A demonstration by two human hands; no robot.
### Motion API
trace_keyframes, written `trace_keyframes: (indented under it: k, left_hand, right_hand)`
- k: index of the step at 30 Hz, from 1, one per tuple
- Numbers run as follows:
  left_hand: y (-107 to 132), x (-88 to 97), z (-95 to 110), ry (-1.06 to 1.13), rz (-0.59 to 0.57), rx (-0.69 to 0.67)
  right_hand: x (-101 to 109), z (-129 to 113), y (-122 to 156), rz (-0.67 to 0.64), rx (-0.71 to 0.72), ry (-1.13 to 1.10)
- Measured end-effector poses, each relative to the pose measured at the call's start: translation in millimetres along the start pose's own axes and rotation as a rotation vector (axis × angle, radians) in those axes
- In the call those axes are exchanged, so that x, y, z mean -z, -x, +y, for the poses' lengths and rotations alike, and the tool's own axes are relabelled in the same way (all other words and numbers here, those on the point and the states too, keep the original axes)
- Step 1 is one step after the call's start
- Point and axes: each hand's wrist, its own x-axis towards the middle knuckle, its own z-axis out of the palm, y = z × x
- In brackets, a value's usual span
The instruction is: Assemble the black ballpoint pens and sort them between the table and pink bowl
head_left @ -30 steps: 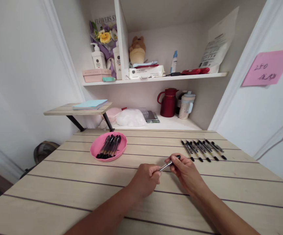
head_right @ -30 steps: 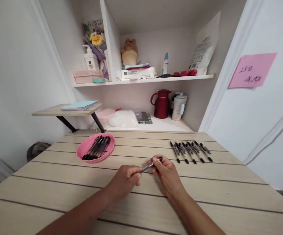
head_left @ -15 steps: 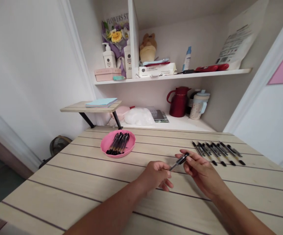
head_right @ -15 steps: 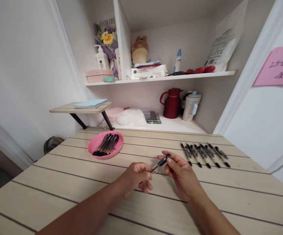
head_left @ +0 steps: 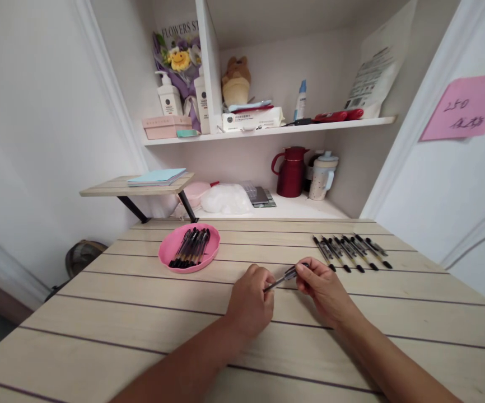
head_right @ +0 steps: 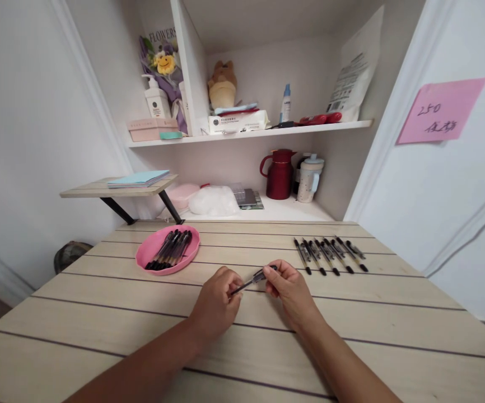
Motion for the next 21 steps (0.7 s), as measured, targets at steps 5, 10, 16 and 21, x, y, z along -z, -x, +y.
trace_keyframes:
  k: [5, 10, 16, 21]
  left_hand:
    - [-5.3, -5.8, -4.5, 0.442, -0.175, 0.323]
    - [-6.9, -1.2, 0.1, 0.667, -0.256, 0.493]
    - [-5.6, 0.5, -3.8, 0.729, -0.352, 0.467]
    - [-6.7, -2.9, -5.3, 0.621, -0.261, 0.417]
  right_hand:
    - [-0.3, -4.4, 2.6, -0.002, 0.011, -0.034]
    - [-0.4, -11.0, 5.8, -0.082, 0.029, -0.050]
    - [-3.9, -10.1, 6.9, -0.131, 0.028, -0.027]
    - [-10.2, -11.4, 9.5, -0.105, 0.057, -0.031]
